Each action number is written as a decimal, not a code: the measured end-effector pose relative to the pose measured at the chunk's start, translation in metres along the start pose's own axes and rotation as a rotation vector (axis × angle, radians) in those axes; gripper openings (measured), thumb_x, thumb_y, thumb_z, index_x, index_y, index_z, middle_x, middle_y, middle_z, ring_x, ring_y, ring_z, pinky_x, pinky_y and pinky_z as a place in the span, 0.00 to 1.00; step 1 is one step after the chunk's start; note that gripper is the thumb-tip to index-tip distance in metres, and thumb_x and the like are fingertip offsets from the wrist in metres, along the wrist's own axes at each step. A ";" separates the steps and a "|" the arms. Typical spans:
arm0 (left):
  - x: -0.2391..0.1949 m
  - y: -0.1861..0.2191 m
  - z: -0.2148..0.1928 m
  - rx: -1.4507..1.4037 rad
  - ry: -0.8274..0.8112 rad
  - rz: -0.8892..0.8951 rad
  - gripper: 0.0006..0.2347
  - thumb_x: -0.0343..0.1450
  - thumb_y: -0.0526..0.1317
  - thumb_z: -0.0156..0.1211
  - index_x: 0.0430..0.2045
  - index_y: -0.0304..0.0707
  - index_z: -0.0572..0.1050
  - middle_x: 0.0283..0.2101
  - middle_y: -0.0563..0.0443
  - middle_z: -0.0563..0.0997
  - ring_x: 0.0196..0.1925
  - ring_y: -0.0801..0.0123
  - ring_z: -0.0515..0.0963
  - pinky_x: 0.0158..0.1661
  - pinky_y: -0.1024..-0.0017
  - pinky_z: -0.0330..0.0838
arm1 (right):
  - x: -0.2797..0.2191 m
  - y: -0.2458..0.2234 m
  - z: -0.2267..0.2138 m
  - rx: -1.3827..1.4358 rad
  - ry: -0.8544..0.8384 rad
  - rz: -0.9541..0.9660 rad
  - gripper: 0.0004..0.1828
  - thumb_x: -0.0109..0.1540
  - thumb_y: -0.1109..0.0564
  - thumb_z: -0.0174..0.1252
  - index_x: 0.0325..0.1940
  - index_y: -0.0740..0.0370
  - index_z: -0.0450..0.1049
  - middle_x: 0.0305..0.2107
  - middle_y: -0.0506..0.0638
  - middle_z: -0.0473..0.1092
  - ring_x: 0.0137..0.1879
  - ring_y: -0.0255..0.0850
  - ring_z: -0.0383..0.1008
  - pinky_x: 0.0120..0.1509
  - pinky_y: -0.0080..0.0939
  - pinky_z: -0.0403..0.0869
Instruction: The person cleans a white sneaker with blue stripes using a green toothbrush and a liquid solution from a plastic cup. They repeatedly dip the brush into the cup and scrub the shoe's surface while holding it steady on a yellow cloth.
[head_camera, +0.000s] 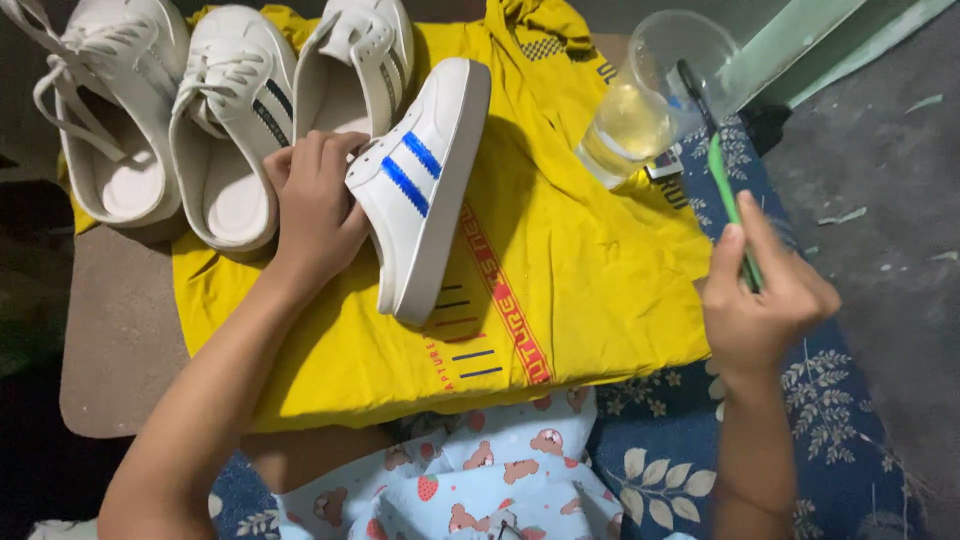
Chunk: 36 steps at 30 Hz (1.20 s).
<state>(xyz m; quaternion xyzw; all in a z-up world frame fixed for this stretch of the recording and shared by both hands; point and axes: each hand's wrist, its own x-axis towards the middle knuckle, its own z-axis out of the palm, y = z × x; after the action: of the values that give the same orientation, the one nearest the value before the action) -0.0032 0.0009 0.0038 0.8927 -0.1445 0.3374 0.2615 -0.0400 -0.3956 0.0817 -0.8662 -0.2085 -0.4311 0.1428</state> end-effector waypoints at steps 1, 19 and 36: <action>0.000 0.001 -0.001 -0.002 -0.005 -0.001 0.16 0.72 0.36 0.59 0.54 0.28 0.72 0.48 0.40 0.73 0.48 0.54 0.70 0.57 0.60 0.51 | -0.006 0.005 0.000 -0.001 -0.004 0.003 0.18 0.66 0.83 0.63 0.60 0.90 0.81 0.26 0.66 0.76 0.21 0.39 0.58 0.26 0.38 0.58; 0.001 0.000 0.000 -0.007 0.010 0.036 0.15 0.74 0.36 0.62 0.54 0.26 0.72 0.48 0.41 0.73 0.48 0.57 0.69 0.56 0.62 0.51 | -0.007 0.013 -0.007 -0.128 -0.072 -0.129 0.18 0.68 0.82 0.68 0.63 0.88 0.85 0.24 0.60 0.75 0.19 0.40 0.57 0.26 0.40 0.57; 0.002 0.004 -0.003 0.012 0.030 0.059 0.15 0.74 0.34 0.63 0.54 0.25 0.73 0.48 0.40 0.73 0.47 0.56 0.68 0.55 0.62 0.51 | -0.134 -0.065 -0.009 0.071 -0.190 0.243 0.16 0.60 0.75 0.64 0.52 0.81 0.80 0.16 0.54 0.67 0.19 0.40 0.54 0.26 0.41 0.58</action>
<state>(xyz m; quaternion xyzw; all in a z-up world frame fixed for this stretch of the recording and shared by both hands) -0.0047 -0.0007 0.0082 0.8844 -0.1650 0.3592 0.2481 -0.1502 -0.3750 -0.0166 -0.9164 -0.1299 -0.3191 0.2039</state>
